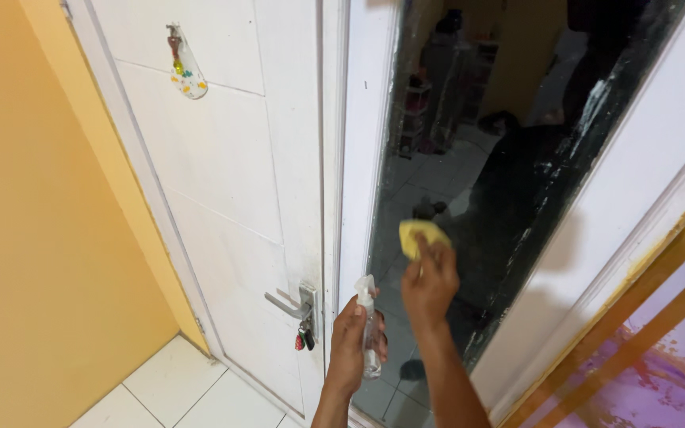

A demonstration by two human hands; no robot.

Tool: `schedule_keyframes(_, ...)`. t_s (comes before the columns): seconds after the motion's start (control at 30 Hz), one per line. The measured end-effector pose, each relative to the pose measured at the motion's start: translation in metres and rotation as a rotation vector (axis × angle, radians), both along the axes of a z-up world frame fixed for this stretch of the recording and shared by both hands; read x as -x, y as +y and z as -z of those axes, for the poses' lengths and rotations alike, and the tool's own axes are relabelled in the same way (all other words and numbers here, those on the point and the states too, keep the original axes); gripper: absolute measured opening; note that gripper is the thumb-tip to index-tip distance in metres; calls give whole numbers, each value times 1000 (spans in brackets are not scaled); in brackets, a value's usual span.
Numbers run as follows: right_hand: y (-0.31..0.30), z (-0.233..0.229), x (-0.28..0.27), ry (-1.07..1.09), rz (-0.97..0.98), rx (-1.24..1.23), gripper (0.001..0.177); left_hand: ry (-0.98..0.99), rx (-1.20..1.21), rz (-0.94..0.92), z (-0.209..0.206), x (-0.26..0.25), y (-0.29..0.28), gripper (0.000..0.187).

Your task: The person sprays a cleaning solution onto a vertical mirror and wipes it with a yellow cloth. They repeatedly spray and wipe different sections of the mirror surface throughout the clip.

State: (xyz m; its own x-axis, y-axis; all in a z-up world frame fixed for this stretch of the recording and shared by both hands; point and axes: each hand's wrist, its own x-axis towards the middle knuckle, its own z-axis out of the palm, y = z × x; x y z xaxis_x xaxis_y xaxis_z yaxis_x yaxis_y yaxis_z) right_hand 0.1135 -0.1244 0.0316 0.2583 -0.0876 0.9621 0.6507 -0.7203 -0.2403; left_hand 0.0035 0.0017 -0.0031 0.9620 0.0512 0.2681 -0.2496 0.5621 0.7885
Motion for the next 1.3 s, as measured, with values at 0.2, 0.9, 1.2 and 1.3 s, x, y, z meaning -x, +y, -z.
schedule_keyframes(0.2, -7, 129, 26, 274, 35, -2, 42, 49, -17, -29, 5, -3, 5, 53)
schedule_keyframes(0.9, 3, 74, 9, 166, -16, 80, 43, -43, 27, -70, -1, -10, 17, 54)
schedule_keyframes(1.2, 10, 39, -7, -4, 28, 79, 37, -21, 13, -74, 2, -5, 23, 54)
schedule_keyframes(1.3, 13, -32, -15, -30, 41, 38, 35, -45, 11, -60, -1, -6, 24, 53)
